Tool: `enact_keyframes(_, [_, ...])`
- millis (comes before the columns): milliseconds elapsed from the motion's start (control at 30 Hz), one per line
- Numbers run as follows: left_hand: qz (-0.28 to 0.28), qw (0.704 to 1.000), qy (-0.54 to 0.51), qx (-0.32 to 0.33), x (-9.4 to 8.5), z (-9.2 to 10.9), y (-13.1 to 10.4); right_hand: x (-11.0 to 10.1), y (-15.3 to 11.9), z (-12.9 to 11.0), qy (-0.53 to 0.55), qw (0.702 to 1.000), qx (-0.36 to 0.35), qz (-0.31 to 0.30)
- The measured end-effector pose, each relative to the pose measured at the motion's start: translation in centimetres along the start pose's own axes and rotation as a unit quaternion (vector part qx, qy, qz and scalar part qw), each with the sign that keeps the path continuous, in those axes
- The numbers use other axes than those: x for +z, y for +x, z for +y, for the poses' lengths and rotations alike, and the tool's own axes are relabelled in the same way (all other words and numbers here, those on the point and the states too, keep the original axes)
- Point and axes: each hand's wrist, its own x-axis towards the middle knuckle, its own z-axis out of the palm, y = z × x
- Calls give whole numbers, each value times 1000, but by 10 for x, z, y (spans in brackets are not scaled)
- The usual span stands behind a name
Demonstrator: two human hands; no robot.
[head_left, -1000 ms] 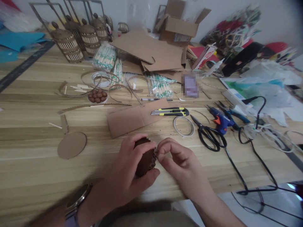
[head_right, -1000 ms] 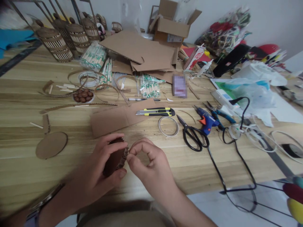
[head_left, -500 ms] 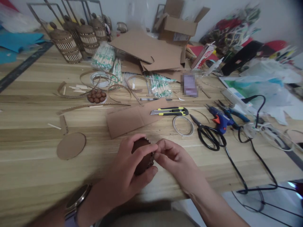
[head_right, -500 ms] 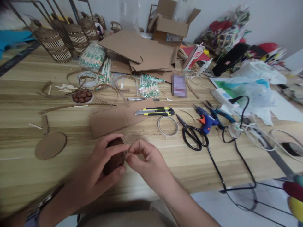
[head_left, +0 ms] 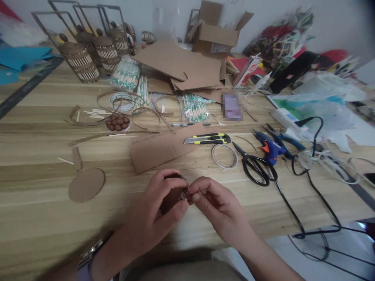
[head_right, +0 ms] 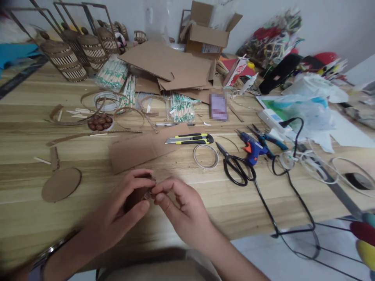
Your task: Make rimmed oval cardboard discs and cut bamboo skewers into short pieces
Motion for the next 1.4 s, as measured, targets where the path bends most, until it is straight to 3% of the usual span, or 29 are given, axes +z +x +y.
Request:
enact_keyframes(100, [22, 999, 10, -32, 0, -3, 0, -14, -2, -2, -110, 993, -40, 20])
enact_keyframes(167, [27, 998, 6, -50, 1, -5, 0, -38, -1, -2, -234, 968, -59, 77])
enact_keyframes(267, [30, 998, -11, -62, 2, -5, 1, -91, -1, 3, -451, 874, -48, 173])
enact_keyframes(333, [33, 997, -26, -70, 3, -5, 1, -128, -3, 12, -579, 784, 27, 220])
enact_keyframes(367, [34, 996, -33, -76, 3, -5, 2, -142, -5, 17, -621, 749, 71, 221])
enact_keyframes(433, [32, 995, -46, -87, 3, -4, 3, -162, -6, 28, -655, 720, 133, 189])
enact_keyframes(600, [29, 992, -73, -96, 3, -2, 4, -171, -7, 36, -635, 745, 139, 151])
enact_keyframes(767, [39, 991, -81, -95, 2, 2, 5, -170, -26, 8, -604, 770, 109, 175])
enact_keyframes(833, [39, 992, -87, -87, 2, 4, 5, -158, -35, -4, -583, 795, 74, 151])
enact_keyframes(933, [37, 991, -97, -82, 2, 6, 5, -122, -40, -14, -539, 842, -24, 31])
enact_keyframes(1000, [36, 990, -105, -82, 3, 5, 4, -93, -37, -16, -507, 856, -95, -21])
enact_keyframes(1067, [34, 990, -115, -80, 3, 5, 4, -68, -32, -15, -487, 865, -118, -33])
enact_keyframes(1200, [36, 988, -130, -74, 3, 3, 3, -44, -24, -12, -478, 865, -151, -34])
enact_keyframes(1400, [32, 981, -158, -104, 3, 4, 3, -37, -22, -8, -521, 833, -185, -17])
